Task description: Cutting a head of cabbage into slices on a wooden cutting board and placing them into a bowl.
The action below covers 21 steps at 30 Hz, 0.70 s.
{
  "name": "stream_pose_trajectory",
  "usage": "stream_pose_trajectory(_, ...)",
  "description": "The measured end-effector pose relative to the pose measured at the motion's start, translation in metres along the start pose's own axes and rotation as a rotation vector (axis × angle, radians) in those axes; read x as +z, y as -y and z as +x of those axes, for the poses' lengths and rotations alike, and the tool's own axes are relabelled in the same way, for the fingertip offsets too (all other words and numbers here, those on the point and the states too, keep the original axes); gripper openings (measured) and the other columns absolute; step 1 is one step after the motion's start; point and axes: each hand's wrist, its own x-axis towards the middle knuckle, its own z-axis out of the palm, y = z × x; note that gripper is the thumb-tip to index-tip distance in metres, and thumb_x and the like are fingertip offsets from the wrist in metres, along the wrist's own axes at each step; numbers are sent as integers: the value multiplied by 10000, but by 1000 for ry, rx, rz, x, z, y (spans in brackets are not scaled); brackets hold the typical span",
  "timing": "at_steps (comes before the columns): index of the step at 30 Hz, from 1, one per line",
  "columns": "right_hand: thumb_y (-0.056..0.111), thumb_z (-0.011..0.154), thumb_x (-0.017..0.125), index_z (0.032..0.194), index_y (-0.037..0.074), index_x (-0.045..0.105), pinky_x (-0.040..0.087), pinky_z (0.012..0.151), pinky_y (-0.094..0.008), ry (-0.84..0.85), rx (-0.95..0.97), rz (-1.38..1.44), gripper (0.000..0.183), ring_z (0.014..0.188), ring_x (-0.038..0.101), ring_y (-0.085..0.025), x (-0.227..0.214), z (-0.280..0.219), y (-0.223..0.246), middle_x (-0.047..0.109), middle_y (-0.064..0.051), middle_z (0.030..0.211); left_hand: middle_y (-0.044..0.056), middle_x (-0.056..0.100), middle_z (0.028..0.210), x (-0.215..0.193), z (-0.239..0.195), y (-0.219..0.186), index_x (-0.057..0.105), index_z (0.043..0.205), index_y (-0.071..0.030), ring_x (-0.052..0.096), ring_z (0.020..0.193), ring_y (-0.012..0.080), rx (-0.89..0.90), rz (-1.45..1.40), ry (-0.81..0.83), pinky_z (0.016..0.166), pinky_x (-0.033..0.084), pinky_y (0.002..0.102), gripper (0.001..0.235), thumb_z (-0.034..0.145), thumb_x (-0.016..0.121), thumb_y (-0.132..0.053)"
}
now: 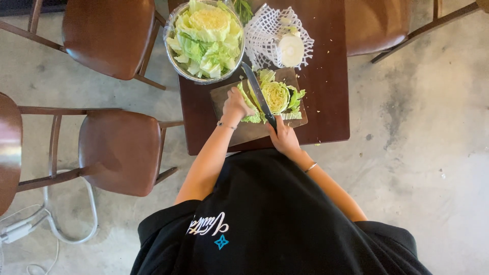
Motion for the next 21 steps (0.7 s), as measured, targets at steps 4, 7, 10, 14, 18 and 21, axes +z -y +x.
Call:
stream_pose_trajectory(4,244,1023,612,1191,25,496,492,530,-532,5,-19,-84,300,634,639,-462,-5,-4,10,645,-235,685,273,466,1379,1,14,2,334,1345,59,585,1247,422,2,22,49,1011,540,404,1084,568,969,-351)
stream_pose_trajectory(7,237,1018,612,1246,2,491,507,523,-518,25,-64,-186,349,594,640,-447,-5,-7,16,639,-227,647,270,434,1407,-4,16,0,321,1364,31,547,1280,428,-54,10,81,1037,514,416,1139,537,1003,-355)
stream_pose_trajectory(10,248,1022,592,1294,-13,473,522,527,-511,85,-35,-231,395,577,648,-436,-2,-9,12,649,-222,638,254,422,1443,-8,10,-4,323,1378,19,529,1302,438,-60,-12,89,1050,497,443,1139,540,1009,-330)
stream_pose_trajectory(14,290,1028,563,1321,-10,460,524,563,-544,140,34,-285,432,605,652,-457,3,-11,9,665,-239,657,297,414,1428,-4,16,13,308,1367,61,556,1276,439,18,-40,118,1062,498,408,1201,497,1023,-358)
stream_pose_trajectory(18,308,1026,552,1318,2,462,528,586,-563,139,69,-327,433,629,657,-468,7,-10,7,674,-254,680,369,420,1352,26,55,62,297,1311,148,515,1264,462,235,-55,70,1036,480,411,1313,440,1075,-453)
stream_pose_trajectory(21,307,1028,547,1301,10,460,531,583,-560,165,99,-341,412,636,662,-468,10,-10,8,678,-254,688,352,515,1290,30,41,66,392,1261,121,588,1211,453,276,-72,-57,994,531,414,1194,447,1038,-466)
